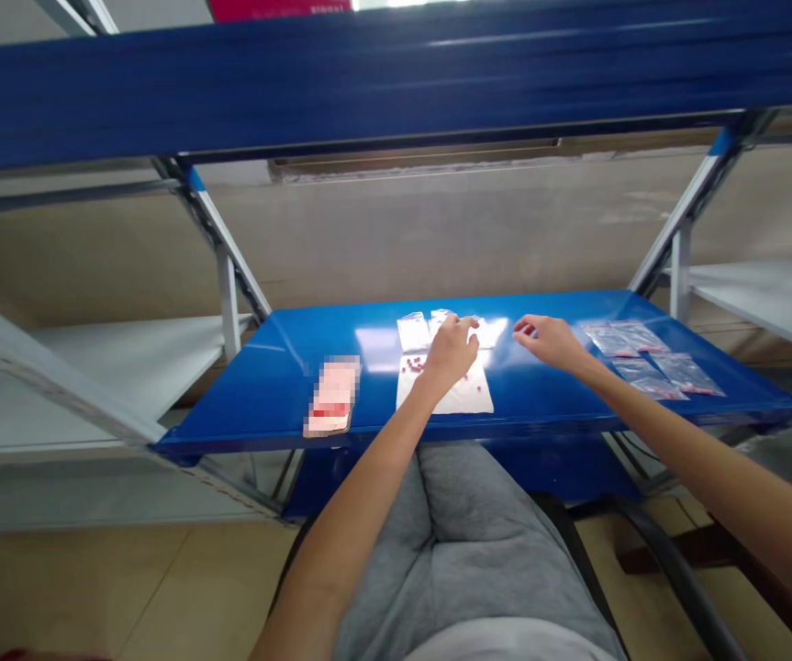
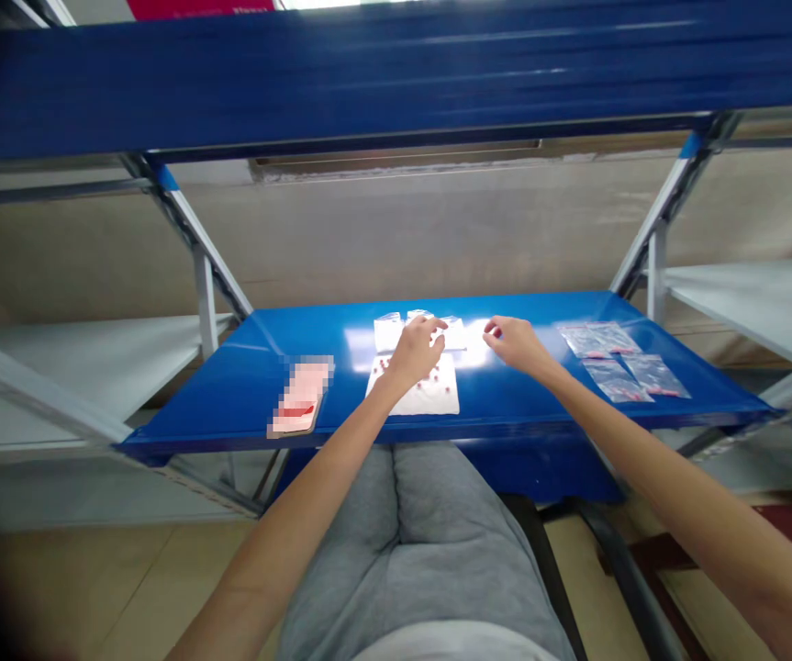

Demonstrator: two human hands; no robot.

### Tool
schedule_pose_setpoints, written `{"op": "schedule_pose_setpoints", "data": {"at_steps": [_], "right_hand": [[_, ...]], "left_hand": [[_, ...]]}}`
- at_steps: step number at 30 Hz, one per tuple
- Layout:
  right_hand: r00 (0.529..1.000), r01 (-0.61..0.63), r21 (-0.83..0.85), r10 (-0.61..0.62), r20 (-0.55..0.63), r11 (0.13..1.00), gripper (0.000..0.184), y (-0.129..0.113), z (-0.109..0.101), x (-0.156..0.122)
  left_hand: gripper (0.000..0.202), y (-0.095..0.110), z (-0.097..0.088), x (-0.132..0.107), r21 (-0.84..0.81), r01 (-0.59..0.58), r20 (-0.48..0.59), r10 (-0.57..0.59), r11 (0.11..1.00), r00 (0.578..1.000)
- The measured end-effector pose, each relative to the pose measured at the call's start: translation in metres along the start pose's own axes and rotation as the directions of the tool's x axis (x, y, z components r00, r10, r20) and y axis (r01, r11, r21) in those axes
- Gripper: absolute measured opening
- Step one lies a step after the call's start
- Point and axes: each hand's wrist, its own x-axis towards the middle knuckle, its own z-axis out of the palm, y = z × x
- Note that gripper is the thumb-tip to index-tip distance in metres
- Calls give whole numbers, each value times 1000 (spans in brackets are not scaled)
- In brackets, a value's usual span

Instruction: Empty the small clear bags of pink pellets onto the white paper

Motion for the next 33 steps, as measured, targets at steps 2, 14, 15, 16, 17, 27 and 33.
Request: {"op": "schedule_pose_setpoints", "data": {"at_steps": [2, 14, 15, 16, 17, 27, 33], "right_hand": [[994, 14, -236, -38, -98, 972, 28, 41, -22, -40], [970, -121, -454, 9, -241, 883, 33, 115, -2, -178], [968, -104, -419, -6, -253, 902, 31, 114, 1, -179], [964, -81, -383, -25, -265, 920, 30, 113, 3, -180], [959, -54, -347, -48, -280, 936, 29, 112, 5, -182], [899, 93, -28, -96, -428, 995, 27, 79, 22, -195], [925, -25, 292, 132, -355, 956, 31, 37, -4, -169]], "left_hand": [[31, 24, 10, -2, 53, -15, 64, 11, 998, 998], [43, 169, 142, -11, 88, -222, 382, 173, 971, 908], [43, 171, 148, -15, 98, -201, 359, 153, 975, 921], [44, 172, 152, -19, 104, -182, 332, 139, 978, 933], [45, 171, 154, -21, 108, -167, 306, 128, 980, 943], [30, 157, 125, -23, 4, 31, 298, -31, 999, 954], [28, 132, 85, -37, -323, 219, 162, -174, 921, 971]]}}
